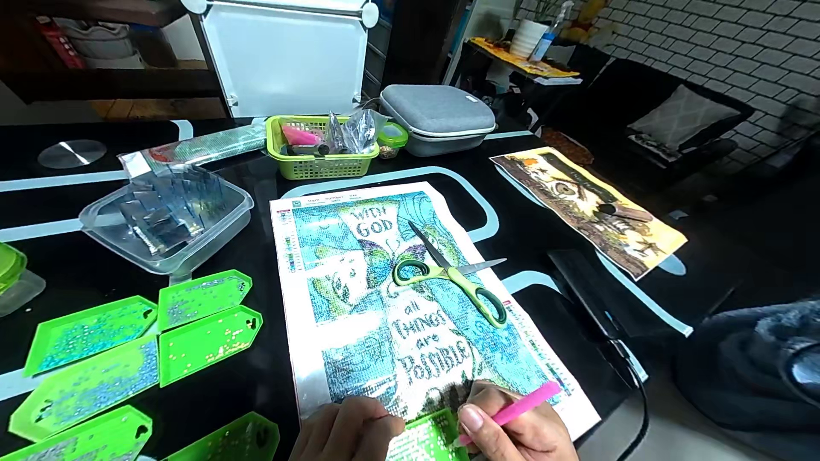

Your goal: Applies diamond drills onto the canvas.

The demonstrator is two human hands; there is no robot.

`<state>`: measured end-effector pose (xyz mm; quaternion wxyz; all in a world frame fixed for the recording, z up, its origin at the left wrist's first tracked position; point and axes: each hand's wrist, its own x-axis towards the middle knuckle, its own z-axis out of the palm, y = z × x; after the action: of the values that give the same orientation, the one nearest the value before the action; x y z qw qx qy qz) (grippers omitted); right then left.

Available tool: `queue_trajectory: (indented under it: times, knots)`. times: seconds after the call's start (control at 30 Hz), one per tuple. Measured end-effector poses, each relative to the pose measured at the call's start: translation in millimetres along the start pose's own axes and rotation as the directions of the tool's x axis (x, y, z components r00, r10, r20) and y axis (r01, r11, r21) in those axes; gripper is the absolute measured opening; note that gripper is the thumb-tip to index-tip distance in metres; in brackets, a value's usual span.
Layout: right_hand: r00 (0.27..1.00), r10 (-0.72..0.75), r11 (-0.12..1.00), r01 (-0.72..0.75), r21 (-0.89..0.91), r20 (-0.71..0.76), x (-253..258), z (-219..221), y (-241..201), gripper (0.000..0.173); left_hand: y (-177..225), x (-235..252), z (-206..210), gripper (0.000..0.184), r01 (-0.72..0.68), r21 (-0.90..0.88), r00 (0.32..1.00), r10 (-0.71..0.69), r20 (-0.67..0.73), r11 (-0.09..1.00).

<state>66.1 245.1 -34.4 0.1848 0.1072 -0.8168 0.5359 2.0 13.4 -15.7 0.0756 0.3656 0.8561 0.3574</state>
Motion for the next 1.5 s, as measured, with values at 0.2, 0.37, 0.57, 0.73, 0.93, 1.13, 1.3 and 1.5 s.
queue_trajectory:
  times: [0.2, 0.37, 0.57, 0.73, 0.93, 1.13, 1.3, 1.5]
  knots:
    - [1.0, -0.002, 0.998, 0.004, -0.056, 0.027, -5.9, -1.0, -5.9, 0.031, 0.5, 0.5, -0.6, 0.045, 0.006, 0.002, 1.0, -0.006, 0.006, 1.0]
    - [1.0, -0.014, 0.998, 0.015, -0.06, 0.018, -6.6, 0.3, -5.5, 0.031, 0.6, 1.1, -1.0, 0.045, 0.006, 0.002, 1.0, -0.006, 0.006, 1.0]
    - [1.0, 0.004, 1.0, -0.003, -0.027, 0.018, -5.8, -0.2, -5.3, 0.03, 0.7, 0.9, -1.4, 0.045, 0.01, -0.001, 1.0, -0.01, 0.012, 1.0]
    - [0.983, 0.165, 0.971, -0.148, 0.187, -0.08, 4.9, -2.9, -9.4, 0.022, 0.3, 0.7, -1.1, 0.046, 0.012, -0.007, 1.0, -0.012, 0.009, 1.0]
    - [0.986, 0.073, 0.987, -0.049, 0.156, -0.149, 37.0, 6.4, 14.5, 0.024, 0.0, 0.4, 0.0, 0.045, 0.008, -0.001, 1.0, -0.008, -0.006, 1.0]
    - [0.995, -0.035, 0.999, 0.039, 0.038, -0.099, 39.6, 10.2, 25.6, 0.028, 1.3, 0.6, -1.4, 0.045, 0.025, -0.002, 1.0, -0.025, 0.006, 1.0]
    - [0.997, -0.031, 0.998, 0.035, 0.049, -0.072, 40.2, 13.1, 19.8, 0.027, 1.6, 0.9, -0.6, 0.045, 0.024, 0.006, 1.0, -0.024, -0.001, 1.0]
    - [0.999, -0.035, 0.999, 0.036, 0.029, -0.035, 47.1, 15.3, 22.6, 0.029, 1.6, 1.0, -0.7, 0.046, 0.025, 0.004, 1.0, -0.025, -0.001, 1.0]
